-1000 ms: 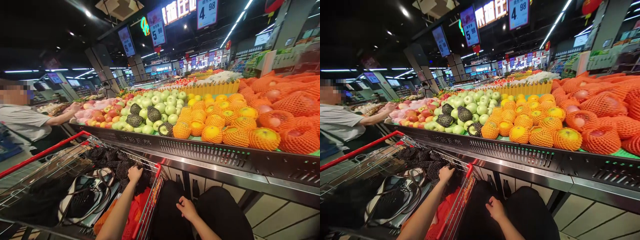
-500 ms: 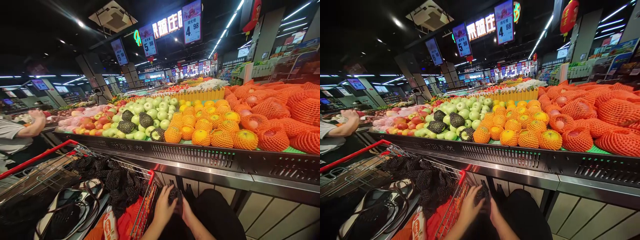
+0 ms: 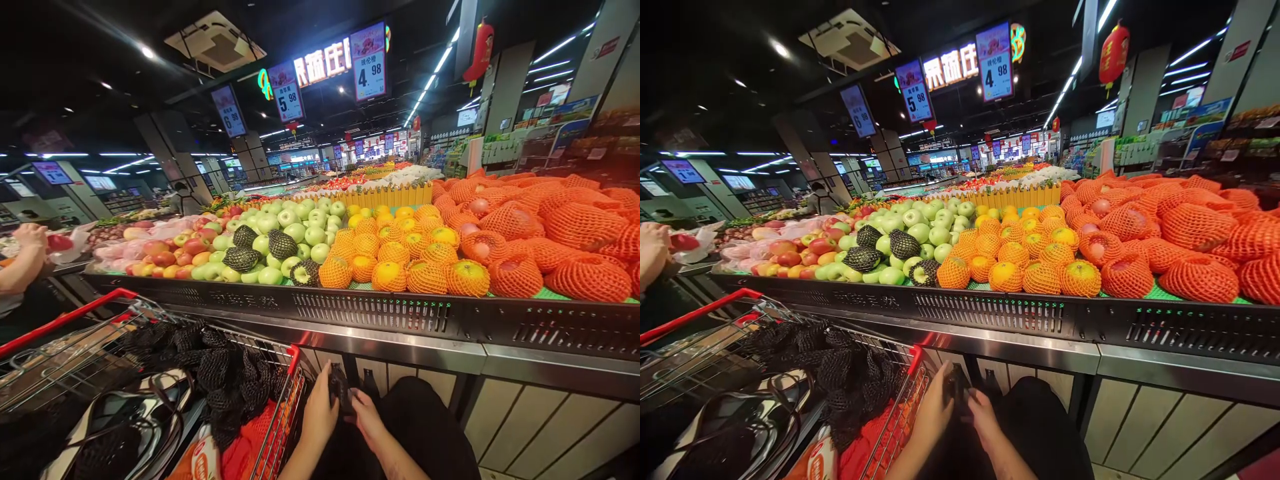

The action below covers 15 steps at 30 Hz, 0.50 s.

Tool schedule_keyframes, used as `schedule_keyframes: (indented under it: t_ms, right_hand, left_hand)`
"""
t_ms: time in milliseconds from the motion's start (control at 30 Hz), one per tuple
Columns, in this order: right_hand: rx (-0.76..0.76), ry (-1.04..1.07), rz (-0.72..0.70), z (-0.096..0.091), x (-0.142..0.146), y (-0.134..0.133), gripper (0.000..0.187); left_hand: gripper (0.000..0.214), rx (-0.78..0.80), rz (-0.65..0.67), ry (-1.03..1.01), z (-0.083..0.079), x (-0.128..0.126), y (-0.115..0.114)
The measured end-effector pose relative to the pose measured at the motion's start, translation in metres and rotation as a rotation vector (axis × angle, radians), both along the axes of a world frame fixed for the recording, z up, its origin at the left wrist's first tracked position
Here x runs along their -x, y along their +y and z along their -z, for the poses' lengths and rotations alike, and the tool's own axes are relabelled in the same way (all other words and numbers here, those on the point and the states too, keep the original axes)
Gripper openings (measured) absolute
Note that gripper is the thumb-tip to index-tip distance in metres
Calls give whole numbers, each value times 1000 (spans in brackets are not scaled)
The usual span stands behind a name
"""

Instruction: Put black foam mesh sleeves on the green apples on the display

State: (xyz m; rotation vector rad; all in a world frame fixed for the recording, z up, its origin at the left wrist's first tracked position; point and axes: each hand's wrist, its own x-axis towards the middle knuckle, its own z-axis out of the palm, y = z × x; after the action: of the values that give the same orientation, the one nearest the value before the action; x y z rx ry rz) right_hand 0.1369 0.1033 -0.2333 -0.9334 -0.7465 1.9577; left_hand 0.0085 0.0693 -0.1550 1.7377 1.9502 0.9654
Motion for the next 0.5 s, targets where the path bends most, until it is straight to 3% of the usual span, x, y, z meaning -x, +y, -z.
schedule_keyframes:
  t_ms: [100,233,367,433,500]
  right_hand:
    - [22,-92,57,9,0,5,35]
    - [42,-131,75,14,0,8,37]
    - [63,-146,79,11,-1,10,50]
    - [45,-118,42,6,-1,9,56]
    - [3,-74,-25,0,-2,6,50]
  left_hand:
    - [78,76,34,44,1,-4,-3]
    - [54,90,-49,126,-10,-1,0]
    - [35,217,-118,217,-20,5,3]
    - [30,276,-123,260,-19,5,1]
    - [27,280,-114,257,-14,2,-2]
